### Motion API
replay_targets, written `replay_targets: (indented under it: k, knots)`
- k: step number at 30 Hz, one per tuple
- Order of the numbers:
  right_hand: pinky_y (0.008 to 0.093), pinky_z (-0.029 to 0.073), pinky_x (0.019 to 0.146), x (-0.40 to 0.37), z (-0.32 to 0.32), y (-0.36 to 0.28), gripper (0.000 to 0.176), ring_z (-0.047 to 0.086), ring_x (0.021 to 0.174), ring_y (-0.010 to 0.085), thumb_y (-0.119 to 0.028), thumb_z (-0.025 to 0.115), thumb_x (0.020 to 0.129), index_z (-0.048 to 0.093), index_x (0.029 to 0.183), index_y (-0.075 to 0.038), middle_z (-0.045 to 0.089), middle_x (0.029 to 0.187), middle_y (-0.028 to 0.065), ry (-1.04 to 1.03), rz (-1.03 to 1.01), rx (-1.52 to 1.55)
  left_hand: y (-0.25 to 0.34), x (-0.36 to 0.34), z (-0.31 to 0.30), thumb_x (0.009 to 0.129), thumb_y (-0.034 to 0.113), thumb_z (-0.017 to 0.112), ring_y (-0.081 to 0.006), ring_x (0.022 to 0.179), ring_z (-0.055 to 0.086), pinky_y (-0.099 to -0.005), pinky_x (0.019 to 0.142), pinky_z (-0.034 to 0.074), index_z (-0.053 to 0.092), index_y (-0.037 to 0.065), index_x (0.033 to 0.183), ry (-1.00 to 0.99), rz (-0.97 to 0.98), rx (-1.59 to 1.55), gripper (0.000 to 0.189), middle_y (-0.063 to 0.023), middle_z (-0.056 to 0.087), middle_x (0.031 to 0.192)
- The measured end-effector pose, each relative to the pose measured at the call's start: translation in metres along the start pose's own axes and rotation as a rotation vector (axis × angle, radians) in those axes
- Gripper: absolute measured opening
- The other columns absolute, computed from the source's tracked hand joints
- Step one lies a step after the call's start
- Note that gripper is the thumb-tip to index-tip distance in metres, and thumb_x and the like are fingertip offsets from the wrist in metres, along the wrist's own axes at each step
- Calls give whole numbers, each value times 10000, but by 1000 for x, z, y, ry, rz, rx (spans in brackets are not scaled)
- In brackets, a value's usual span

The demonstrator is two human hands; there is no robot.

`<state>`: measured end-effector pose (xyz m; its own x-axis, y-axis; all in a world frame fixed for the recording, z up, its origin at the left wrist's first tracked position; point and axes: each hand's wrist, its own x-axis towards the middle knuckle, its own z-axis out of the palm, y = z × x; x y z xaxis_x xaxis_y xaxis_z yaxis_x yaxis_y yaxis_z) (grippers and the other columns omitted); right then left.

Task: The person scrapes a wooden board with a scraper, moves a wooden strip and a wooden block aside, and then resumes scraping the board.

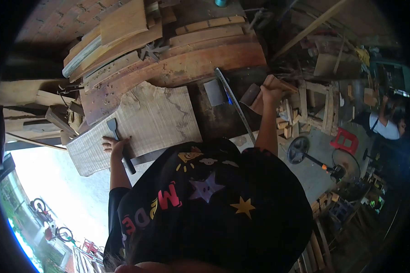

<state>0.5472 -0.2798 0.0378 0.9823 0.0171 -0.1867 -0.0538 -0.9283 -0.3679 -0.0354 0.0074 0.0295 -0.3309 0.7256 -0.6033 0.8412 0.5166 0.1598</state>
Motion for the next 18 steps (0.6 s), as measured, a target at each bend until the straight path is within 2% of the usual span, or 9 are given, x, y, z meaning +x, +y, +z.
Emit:
replay_targets:
  k: [1,2,4,5,7,9,14,16,18]
  knots:
    - [412,470,937,-4,-11,-14,912,563,1144,358,-377,802,648,389,1361,12,549,1257,253,-31,-101,-38,1,0,-1,473,380,923,-503,1344,-255,-655,1083,15,-248,132,1440,-2,8,7,1539,-279,-267,1478]
    - [412,470,937,-6,-18,-35,912,563,1144,358,-377,802,648,389,1361,12,549,1257,253,-31,-121,-34,2,1,-1,473,380,923,-503,1344,-255,-655,1083,15,-248,132,1440,4,0,-11,1539,-279,-267,1478]
    - [420,500,882,-22,-32,-83,737,618,1028,364,-307,798,601,543,1240,-43,645,1091,202,123,-432,54,-1,1,0,467,362,927,-504,1342,-259,-637,1092,4,-249,141,1441,-5,22,-14,1543,-277,-277,1476]
    - [430,498,876,-25,-37,-112,716,612,1031,369,-282,786,603,538,1248,-95,642,1106,186,158,-447,13,0,-3,-1,467,362,927,-504,1342,-259,-637,1092,4,-249,141,1441,-5,10,-23,1543,-277,-277,1476]
    - [433,507,855,-17,-35,-166,707,623,1005,365,-277,784,607,537,1249,-112,648,1086,188,195,-671,153,4,-8,-3,506,336,918,-487,1349,-258,-625,1101,32,-247,166,1445,-10,11,-42,1506,-261,-281,1480]
    - [439,512,845,-13,-34,-231,700,627,999,353,-270,782,613,536,1255,-138,645,1100,179,93,-827,242,0,-4,2,502,329,921,-484,1347,-266,-623,1102,32,-249,168,1444,-3,16,-65,1511,-258,-291,1477]
    - [430,492,901,28,30,-366,730,573,1100,341,-180,774,667,469,1330,-173,603,1190,142,-20,-1237,-291,5,-11,-4,490,312,928,-474,1342,-285,-613,1106,34,-256,173,1441,-12,4,-63,1524,-251,-317,1467]
    - [428,488,913,45,70,-394,723,562,1115,342,-160,761,681,458,1338,-183,585,1221,135,-49,-1273,-410,8,-14,-5,467,370,924,-468,1367,-239,-711,1040,59,-245,178,1447,-2,-10,-36,1537,-242,-280,1490]
    - [419,490,921,56,105,-406,706,558,1131,323,-130,742,692,461,1337,-194,552,1277,123,-185,-1388,-523,10,-14,-4,466,383,920,-464,1371,-234,-731,1021,67,-243,183,1448,0,-32,-10,1535,-240,-276,1493]
